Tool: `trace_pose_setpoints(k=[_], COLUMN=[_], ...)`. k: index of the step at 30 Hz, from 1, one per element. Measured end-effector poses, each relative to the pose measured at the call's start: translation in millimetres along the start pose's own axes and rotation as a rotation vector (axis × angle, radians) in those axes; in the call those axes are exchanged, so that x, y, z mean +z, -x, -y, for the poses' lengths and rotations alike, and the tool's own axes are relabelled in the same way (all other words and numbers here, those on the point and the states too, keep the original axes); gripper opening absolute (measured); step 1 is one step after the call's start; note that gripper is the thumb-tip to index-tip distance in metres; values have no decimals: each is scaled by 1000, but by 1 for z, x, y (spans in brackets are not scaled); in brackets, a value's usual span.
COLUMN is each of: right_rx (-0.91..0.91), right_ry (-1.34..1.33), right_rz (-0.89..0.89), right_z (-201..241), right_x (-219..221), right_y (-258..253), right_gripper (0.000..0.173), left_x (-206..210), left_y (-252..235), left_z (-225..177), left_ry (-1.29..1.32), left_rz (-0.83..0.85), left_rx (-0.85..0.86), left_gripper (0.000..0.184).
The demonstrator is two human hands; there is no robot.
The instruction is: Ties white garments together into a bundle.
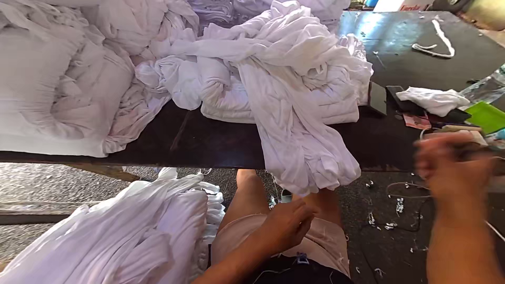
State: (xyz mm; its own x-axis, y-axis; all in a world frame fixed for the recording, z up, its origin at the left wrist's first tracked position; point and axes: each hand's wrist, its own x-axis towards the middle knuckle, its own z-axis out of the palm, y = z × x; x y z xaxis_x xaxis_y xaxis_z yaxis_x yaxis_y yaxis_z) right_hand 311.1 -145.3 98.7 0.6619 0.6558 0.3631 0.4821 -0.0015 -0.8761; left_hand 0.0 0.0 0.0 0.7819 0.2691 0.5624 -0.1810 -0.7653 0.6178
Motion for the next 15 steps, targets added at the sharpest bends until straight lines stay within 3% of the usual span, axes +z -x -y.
trace_pose_setpoints(k=[3,6,8,10,12,15], right_rx=[-120,-222,-295,-424,-519,-563], right_ry=[459,699,730,689,624,481], right_rz=[330,294,158,15,-85,-171], right_z=[-32,-69,-94,-99,-83,-37], right_x=[58,93,97,93,88,90], right_y=[35,66,74,71,63,61], right_gripper=[52,67,59,38,25,25], left_x=[-1,-1,1,3,4,8], left_y=[-4,-6,-9,-14,-19,-34], left_z=[0,2,2,1,-2,-10], left_ry=[-3,10,33,57,89,142], left_rz=[30,8,-13,-44,-89,-183], left_rx=[17,-17,-48,-62,-75,-85], left_gripper=[14,15,16,16,20,33])
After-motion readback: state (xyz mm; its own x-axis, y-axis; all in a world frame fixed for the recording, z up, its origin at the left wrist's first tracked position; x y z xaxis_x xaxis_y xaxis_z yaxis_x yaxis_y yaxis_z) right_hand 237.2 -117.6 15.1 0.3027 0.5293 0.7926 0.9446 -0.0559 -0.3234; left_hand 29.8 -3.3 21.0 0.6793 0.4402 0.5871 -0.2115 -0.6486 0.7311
